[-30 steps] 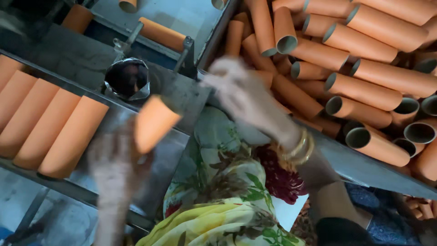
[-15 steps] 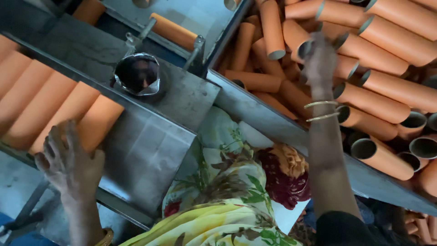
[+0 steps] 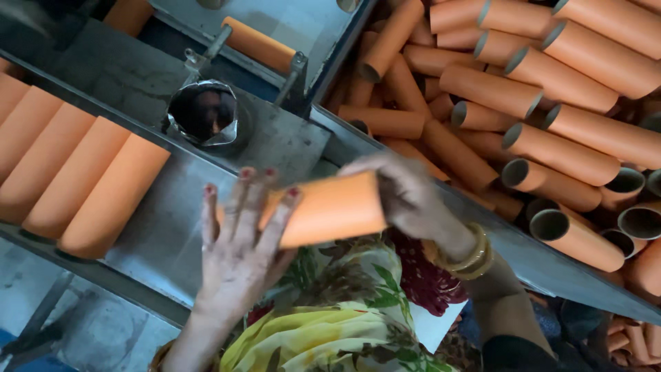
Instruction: The person repeatedly picks orange cylindrical objects from a metal bin and places them onto a conveyor belt. The person handles the cylinders one at a time, moving them from the bin to the belt in a continuous loop.
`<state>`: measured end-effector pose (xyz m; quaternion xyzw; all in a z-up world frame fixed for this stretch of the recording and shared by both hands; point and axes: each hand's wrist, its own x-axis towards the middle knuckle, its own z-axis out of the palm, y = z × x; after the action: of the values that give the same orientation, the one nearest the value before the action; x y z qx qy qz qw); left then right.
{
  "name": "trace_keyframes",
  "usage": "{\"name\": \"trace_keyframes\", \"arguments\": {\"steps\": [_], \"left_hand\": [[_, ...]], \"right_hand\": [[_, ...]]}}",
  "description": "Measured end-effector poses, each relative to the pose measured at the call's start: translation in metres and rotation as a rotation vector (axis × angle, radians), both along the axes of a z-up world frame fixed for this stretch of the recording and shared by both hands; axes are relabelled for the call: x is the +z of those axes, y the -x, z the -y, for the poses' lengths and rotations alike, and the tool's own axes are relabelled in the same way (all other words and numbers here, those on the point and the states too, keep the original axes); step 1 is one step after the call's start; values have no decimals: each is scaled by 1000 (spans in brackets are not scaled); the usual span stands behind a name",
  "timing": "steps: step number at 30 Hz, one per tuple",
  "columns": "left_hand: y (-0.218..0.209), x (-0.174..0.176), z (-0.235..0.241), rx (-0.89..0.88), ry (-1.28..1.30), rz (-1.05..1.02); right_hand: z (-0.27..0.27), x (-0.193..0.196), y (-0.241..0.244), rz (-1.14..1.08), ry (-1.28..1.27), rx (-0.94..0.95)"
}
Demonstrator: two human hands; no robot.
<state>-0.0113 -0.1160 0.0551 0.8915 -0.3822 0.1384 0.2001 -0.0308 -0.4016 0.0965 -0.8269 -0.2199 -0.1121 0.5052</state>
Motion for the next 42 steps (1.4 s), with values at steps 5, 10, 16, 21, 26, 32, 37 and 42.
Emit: {"name": "trace_keyframes", "arguments": {"steps": [5,10,16,21,26,32,37,42], "left_hand": [[-13,-11,-23,175,-47,-58],[-29,-31,-78,523,-200,-76],[-39,-67,-107,735,-247,-159],[-44,-84,-109,755,-251,-224],[-48,-85,-112,767,-216,-246],[-46,-84,-113,734,-119,-194],[-44,-68,-105,638,-20,-168],[-23,-35,-75,386,102,-60]], "right_hand": [[18,-24,-49,-317,211,-65],[88,-62,-87,-49,916,-464],[124,-114,-134,-12,1014,-563],[139,-154,-174,35,969,-622],[173,-180,-190,-92,982,-644],[215,-153,-163,83,342,-811],[191,-66,-87,108,-115,-833],[92,-24,-14,125,-243,-645]]}}
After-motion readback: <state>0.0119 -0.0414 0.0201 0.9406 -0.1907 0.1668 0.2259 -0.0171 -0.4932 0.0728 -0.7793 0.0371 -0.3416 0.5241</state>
